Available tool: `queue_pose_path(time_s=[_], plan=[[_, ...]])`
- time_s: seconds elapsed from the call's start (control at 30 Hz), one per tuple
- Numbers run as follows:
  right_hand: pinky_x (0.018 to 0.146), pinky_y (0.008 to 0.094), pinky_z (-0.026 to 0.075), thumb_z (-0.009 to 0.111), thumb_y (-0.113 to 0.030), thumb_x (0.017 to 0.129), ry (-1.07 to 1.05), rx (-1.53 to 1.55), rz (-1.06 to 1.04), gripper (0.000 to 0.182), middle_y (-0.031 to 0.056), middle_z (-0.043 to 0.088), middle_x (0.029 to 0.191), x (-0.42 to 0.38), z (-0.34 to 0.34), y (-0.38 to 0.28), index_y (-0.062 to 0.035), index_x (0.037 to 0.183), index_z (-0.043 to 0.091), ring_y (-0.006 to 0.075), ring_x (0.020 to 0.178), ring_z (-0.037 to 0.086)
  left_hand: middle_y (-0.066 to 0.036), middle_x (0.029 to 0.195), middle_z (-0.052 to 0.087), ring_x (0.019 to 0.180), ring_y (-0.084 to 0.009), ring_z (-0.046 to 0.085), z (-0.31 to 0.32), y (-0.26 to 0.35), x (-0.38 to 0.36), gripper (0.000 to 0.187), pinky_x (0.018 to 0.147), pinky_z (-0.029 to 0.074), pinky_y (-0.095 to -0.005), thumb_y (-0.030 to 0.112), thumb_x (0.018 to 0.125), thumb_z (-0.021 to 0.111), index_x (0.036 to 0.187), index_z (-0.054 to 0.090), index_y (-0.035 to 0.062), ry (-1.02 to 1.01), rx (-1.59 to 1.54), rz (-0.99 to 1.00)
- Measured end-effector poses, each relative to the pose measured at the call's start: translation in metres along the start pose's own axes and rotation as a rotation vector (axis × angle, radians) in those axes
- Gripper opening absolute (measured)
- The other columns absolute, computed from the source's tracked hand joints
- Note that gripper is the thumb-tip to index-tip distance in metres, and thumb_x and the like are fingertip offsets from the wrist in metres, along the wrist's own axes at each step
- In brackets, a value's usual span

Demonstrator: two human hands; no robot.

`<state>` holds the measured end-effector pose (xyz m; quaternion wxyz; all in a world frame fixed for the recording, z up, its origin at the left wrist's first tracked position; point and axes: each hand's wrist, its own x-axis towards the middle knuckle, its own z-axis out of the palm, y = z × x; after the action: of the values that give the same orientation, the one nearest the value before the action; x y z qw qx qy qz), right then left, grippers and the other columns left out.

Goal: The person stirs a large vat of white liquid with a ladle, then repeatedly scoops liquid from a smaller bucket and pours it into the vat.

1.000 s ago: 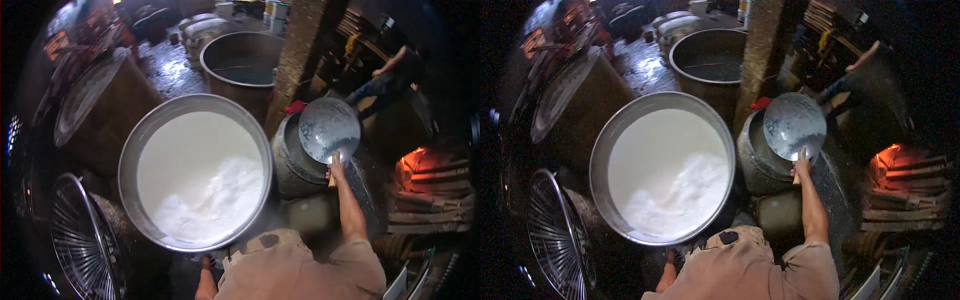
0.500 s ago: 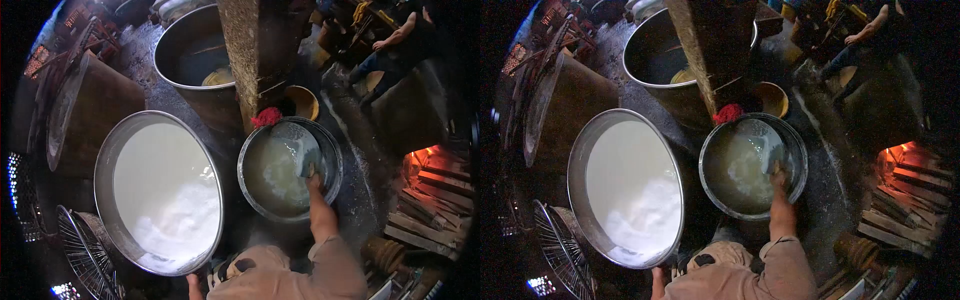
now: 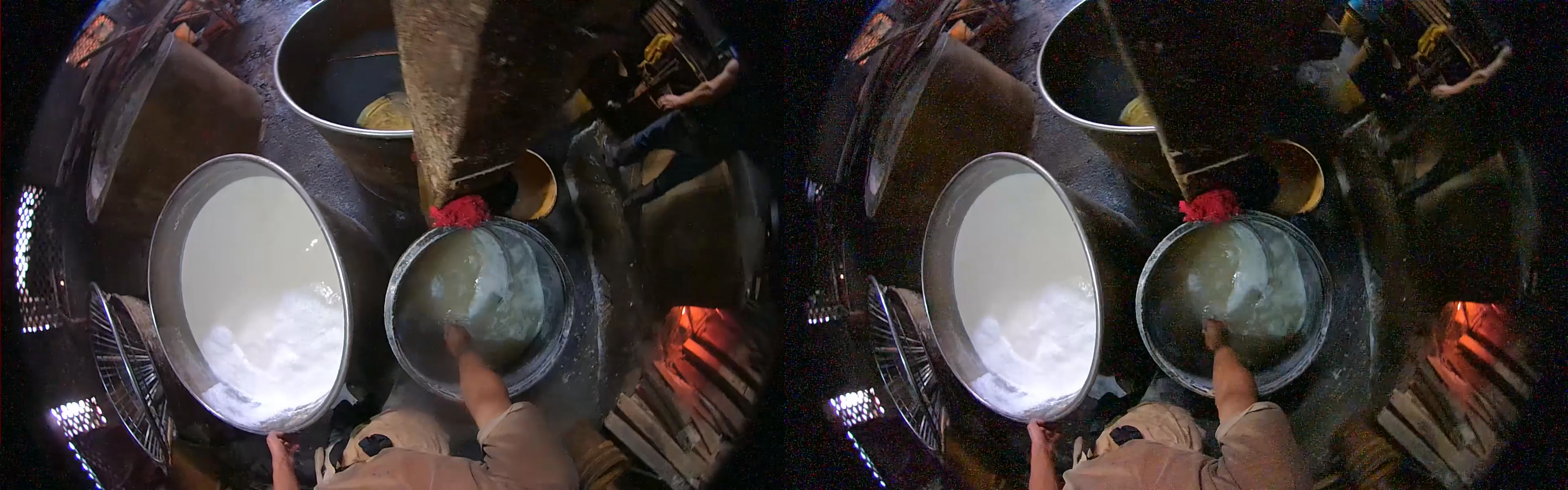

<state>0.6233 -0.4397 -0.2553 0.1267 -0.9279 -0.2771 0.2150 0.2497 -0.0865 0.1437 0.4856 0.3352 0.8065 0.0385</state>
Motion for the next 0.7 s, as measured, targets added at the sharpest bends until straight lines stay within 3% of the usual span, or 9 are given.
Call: queue_pose_path(time_s=[0.03,0.1,0.13,0.4,0.43,0.47,0.53,0.57,0.7], plan=[[0.056,0.0363,0.045,0.056,-0.024,0.074,-0.075,0.256,0.069,0.011,0.0064,0.060,0.075,-0.004,-0.014,-0.003,-0.0135,0.075,0.059,0.0196,0.066,0.057,-0.001,0.055,0.039,0.046,-0.0182,0.043,0.009,0.005,-0.006,0.019,0.047,0.045,-0.0395,0.029,0.073,0.045,0.067,0.046,0.0115,-0.024,-0.020,0.011],[0.051,0.0347,0.044,0.056,-0.022,0.076,-0.213,1.292,0.573,0.010,0.0052,0.057,0.070,-0.008,-0.034,-0.006,-0.0125,0.076,0.058,0.0183,0.060,0.054,-0.002,0.056,0.041,0.046,-0.0187,0.044,0.024,0.013,-0.013,0.019,0.045,0.045,-0.0374,0.030,0.073,0.046,0.069,0.048,0.0107,-0.048,-0.058,0.012],[0.049,0.0338,0.043,0.056,-0.021,0.076,-0.244,1.497,0.720,0.009,0.0046,0.055,0.068,-0.008,-0.045,-0.006,-0.0120,0.076,0.057,0.0176,0.056,0.053,-0.003,0.061,0.045,0.047,-0.0178,0.047,0.026,0.012,-0.009,0.019,0.041,0.039,-0.0348,0.028,0.075,0.045,0.074,0.049,0.0100,-0.008,-0.040,0.011],[0.039,0.0292,0.041,0.057,-0.013,0.080,-0.396,1.493,0.841,0.007,0.0020,0.048,0.056,-0.030,-0.171,-0.012,-0.0084,0.077,0.052,0.0141,0.042,0.047,-0.002,0.069,0.047,0.043,-0.0126,0.042,0.033,0.007,-0.004,0.017,0.030,0.021,-0.0251,0.027,0.077,0.046,0.077,0.048,0.0102,0.119,-0.084,0.094],[0.038,0.0289,0.041,0.057,-0.012,0.080,-0.410,1.463,0.856,0.008,0.0022,0.048,0.055,-0.036,-0.205,-0.023,-0.0080,0.076,0.051,0.0141,0.042,0.047,-0.006,0.080,0.054,0.059,-0.0168,0.053,0.028,0.000,0.005,0.025,0.040,0.039,-0.0301,0.028,0.079,0.045,0.088,0.053,0.0061,0.094,-0.091,0.140],[0.038,0.0287,0.041,0.057,-0.012,0.080,-0.422,1.434,0.870,0.008,0.0024,0.048,0.055,-0.042,-0.234,-0.033,-0.0075,0.076,0.051,0.0140,0.042,0.048,-0.006,0.080,0.054,0.059,-0.0168,0.053,0.024,-0.007,0.015,0.025,0.040,0.039,-0.0301,0.028,0.079,0.045,0.088,0.053,0.0061,0.083,-0.105,0.133],[0.038,0.0284,0.041,0.057,-0.011,0.079,-0.418,1.393,0.879,0.009,0.0026,0.048,0.055,-0.054,-0.265,-0.037,-0.0070,0.076,0.050,0.0140,0.042,0.048,-0.011,0.102,0.055,0.086,-0.0213,0.056,0.027,-0.006,0.014,0.041,0.068,0.047,-0.0340,0.031,0.082,0.044,0.108,0.053,-0.0004,0.074,-0.312,0.164],[0.037,0.0285,0.042,0.057,-0.009,0.079,-0.392,1.369,0.810,0.009,0.0032,0.048,0.054,-0.062,-0.276,-0.032,-0.0062,0.075,0.049,0.0137,0.042,0.048,-0.013,0.118,0.049,0.106,-0.0242,0.047,0.027,0.000,-0.001,0.054,0.088,0.040,-0.0355,0.035,0.084,0.042,0.121,0.045,-0.0040,0.107,-0.321,0.166],[0.038,0.0294,0.043,0.061,-0.005,0.076,-0.400,1.132,0.675,0.011,0.0049,0.047,0.053,-0.086,-0.362,-0.048,-0.0026,0.079,0.051,0.0136,0.041,0.047,-0.018,0.122,0.046,0.107,-0.0283,0.048,0.006,-0.004,0.039,0.060,0.089,0.040,-0.0391,0.040,0.083,0.042,0.121,0.043,-0.0071,0.170,-0.472,0.269]])
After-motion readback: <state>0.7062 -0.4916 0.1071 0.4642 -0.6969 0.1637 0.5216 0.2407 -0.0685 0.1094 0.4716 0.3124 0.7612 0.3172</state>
